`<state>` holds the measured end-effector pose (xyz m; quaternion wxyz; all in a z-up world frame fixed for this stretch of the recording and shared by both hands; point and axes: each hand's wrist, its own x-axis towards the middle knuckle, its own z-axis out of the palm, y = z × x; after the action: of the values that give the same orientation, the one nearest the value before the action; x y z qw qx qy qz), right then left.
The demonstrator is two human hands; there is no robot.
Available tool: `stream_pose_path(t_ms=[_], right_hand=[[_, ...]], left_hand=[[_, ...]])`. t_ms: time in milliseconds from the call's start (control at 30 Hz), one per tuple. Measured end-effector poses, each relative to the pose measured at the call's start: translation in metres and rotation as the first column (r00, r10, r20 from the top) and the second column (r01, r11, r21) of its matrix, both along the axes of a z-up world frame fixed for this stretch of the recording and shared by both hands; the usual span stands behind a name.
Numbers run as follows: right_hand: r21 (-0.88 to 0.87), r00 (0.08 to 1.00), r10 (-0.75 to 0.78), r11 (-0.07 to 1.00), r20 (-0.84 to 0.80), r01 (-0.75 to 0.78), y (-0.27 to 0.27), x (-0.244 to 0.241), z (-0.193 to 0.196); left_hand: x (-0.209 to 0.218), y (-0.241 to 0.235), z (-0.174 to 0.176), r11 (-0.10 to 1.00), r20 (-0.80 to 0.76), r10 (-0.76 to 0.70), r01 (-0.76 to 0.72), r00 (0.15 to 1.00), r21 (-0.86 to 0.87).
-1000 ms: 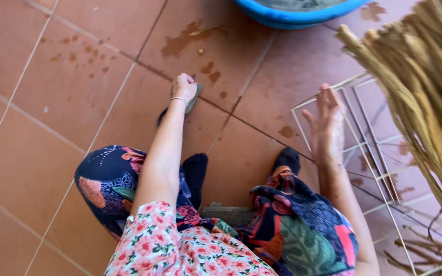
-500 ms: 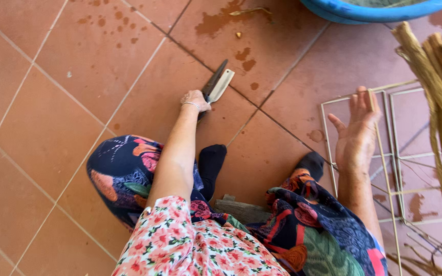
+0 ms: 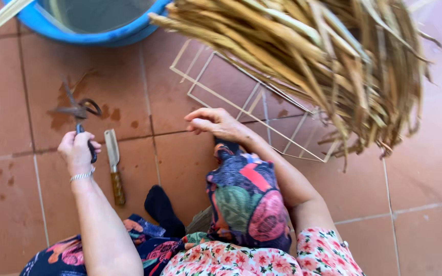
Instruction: The person sits on a tiled floor and uses shears to trim the ends of dried plant stalks. They repeatedly gather bundles from a wire rack, cut the stalks to a uniform length, and place the trimmed bundles back onto the rack.
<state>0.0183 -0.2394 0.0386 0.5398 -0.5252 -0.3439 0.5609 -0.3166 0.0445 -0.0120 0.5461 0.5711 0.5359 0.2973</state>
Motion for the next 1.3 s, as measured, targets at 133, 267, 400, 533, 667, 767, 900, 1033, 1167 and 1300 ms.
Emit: stream_pose_path(t_ms=[133, 267, 400, 533, 667, 767, 900, 1033, 1167, 1300], right_hand=[[0.259, 0.981, -0.146, 0.96, 0.13, 0.109, -0.011, 0.0, 0.044], [0.611, 0.626, -0.555, 0.776, 0.548, 0.153, -0.028, 0.008, 0.094], [0.666, 0.426, -0.711, 0.692, 0.56, 0.28, -0.051, 0.007, 0.125], [0.644, 0.407, -0.78, 0.624, 0.476, 0.442, -0.083, 0.01, 0.128], [0.658, 0.001, -0.79, 0.511, 0.613, 0.552, -0.121, 0.006, 0.125], [0.536, -0.033, -0.754, 0.435, 0.656, 0.724, -0.148, 0.001, 0.119], [0.361, 0.379, -0.869, 0.48, 0.317, 0.8, -0.175, -0.007, 0.102], [0.465, 0.374, -0.926, 0.307, -0.056, 0.83, -0.186, -0.005, 0.092], [0.423, 0.333, -0.934, 0.252, -0.13, 0.871, -0.212, -0.009, 0.094], [0.313, 0.329, -0.943, 0.301, -0.042, 0.901, -0.243, 0.001, 0.097]], left_hand=[[0.053, -0.051, 0.084, 0.983, 0.199, -0.177, 0.162, 0.964, 0.092], [0.104, -0.103, 0.176, 0.91, 0.174, -0.397, 0.361, 0.901, 0.205], [0.167, -0.148, 0.235, 0.784, 0.19, -0.619, 0.584, 0.762, 0.21], [0.227, -0.188, 0.253, 0.643, 0.107, -0.766, 0.753, 0.634, 0.139], [0.274, -0.23, 0.239, 0.528, 0.084, -0.849, 0.843, 0.522, 0.105], [0.294, -0.263, 0.224, 0.462, 0.134, -0.883, 0.883, 0.449, 0.088], [0.316, -0.305, 0.206, 0.367, 0.367, -0.885, 0.914, 0.286, 0.175], [0.325, -0.322, 0.205, 0.15, 0.119, -0.985, 0.961, 0.125, 0.233], [0.335, -0.334, 0.193, -0.157, -0.032, -0.987, 0.887, -0.159, 0.435], [0.351, -0.337, 0.18, -0.291, -0.085, -0.953, 0.81, -0.289, 0.508]])
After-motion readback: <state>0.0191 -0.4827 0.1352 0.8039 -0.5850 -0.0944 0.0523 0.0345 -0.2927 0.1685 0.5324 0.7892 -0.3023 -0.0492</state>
